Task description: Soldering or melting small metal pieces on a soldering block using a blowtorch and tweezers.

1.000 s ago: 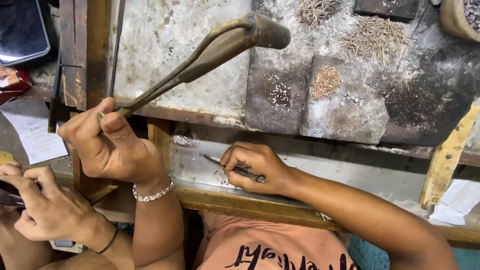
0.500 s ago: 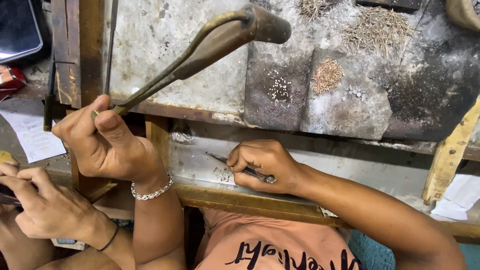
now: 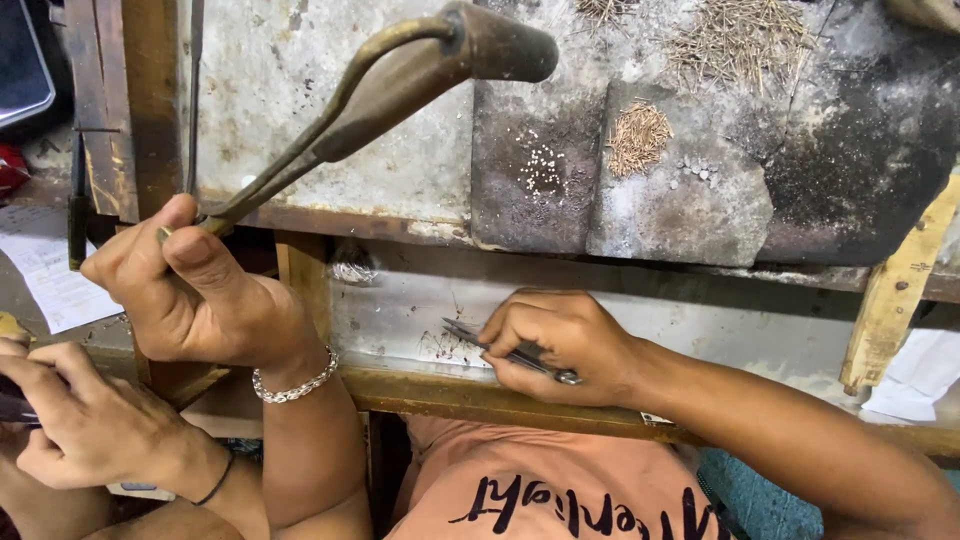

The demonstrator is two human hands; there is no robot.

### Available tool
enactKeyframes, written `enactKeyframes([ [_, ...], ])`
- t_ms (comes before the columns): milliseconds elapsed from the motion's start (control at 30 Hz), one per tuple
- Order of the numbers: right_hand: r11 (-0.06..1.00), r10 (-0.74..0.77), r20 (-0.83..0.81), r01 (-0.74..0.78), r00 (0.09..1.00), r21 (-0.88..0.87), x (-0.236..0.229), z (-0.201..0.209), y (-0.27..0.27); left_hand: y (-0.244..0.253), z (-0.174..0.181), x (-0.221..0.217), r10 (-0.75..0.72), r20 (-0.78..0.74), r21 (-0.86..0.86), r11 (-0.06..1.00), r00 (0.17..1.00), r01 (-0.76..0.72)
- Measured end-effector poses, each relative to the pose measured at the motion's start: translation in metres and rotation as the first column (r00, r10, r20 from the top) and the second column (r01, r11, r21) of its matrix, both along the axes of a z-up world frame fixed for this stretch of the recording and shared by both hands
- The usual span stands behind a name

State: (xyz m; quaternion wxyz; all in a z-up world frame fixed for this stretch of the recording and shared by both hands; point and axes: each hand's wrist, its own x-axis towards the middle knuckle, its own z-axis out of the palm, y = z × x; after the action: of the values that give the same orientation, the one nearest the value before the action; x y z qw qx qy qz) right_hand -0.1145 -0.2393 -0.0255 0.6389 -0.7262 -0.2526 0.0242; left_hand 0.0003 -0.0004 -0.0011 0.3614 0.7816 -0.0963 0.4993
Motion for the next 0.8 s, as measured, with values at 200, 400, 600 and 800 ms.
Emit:
enactKeyframes([
  [200, 1.0, -0.01, 0.01, 0.01, 1.0, -0.017, -0.013, 0.007, -0.017, -0.002, 0.001, 0.001, -0.019, 0.018, 0.007, 1.0, 1.0, 0.019],
  [400, 0.995, -0.088, 0.115, 0.094, 0.989, -0.046, -0.023, 0.045, -0.043, -0.006, 0.001, -0.002, -0.04, 0.049, 0.005, 0.999, 0.998, 0.04],
  [600, 0.931, -0.354, 0.294, 0.365, 0.888, 0.019, -0.047, 0.059, -0.068, -0.005, -0.006, -0.006, -0.05, 0.055, -0.018, 0.999, 0.997, 0.051],
  [800, 0.785, -0.612, 0.092, 0.618, 0.785, -0.042, -0.078, 0.082, -0.079, -0.011, -0.01, -0.007, -0.048, 0.029, -0.061, 0.997, 0.998, 0.05],
])
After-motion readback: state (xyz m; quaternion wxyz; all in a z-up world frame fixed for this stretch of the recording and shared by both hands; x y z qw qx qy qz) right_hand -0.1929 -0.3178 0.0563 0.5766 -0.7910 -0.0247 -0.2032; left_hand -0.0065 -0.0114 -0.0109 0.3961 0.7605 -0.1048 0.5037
